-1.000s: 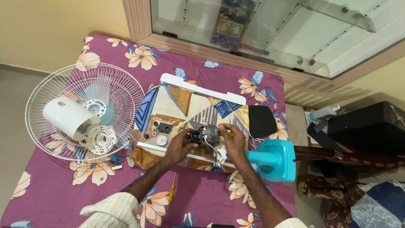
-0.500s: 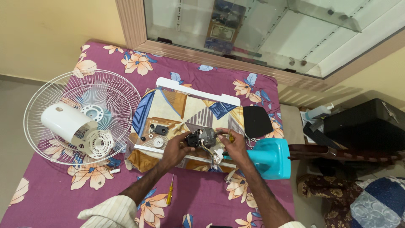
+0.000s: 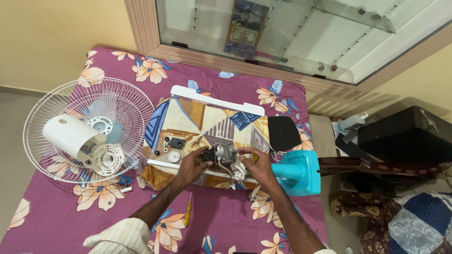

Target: The person works at a table with a disassembled electric fan, handling the teal fan housing and motor assembly. They use a screwdriver to unscrew parts, separate the motor from its mount, and manipulate small components and screws while repositioning the fan parts on the table.

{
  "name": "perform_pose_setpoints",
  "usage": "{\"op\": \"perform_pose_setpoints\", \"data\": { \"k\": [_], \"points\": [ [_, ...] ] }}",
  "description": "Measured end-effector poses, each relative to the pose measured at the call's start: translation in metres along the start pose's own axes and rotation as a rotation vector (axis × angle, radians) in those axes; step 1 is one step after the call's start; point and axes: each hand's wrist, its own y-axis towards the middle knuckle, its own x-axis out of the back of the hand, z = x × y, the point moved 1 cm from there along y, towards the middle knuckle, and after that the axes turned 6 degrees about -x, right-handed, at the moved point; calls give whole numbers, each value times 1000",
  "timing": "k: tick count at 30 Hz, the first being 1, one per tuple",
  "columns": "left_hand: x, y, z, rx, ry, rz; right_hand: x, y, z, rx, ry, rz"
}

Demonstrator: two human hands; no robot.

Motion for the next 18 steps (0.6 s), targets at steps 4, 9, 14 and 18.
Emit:
{"op": "perform_pose_setpoints", "data": {
  "k": [4, 9, 14, 18],
  "points": [
    [-2, 0, 11, -59, -60, -12, 4, 0, -13, -8, 8, -51],
    [-1, 1, 10, -21, 36, 14, 11, 4, -24, -47, -41, -166],
    [0, 1, 9, 18, 7, 48, 12, 12, -29, -29, -72, -142],
    [1, 3, 9, 19, -26, 53, 12, 14, -30, -95, -178, -68]
  ]
}}
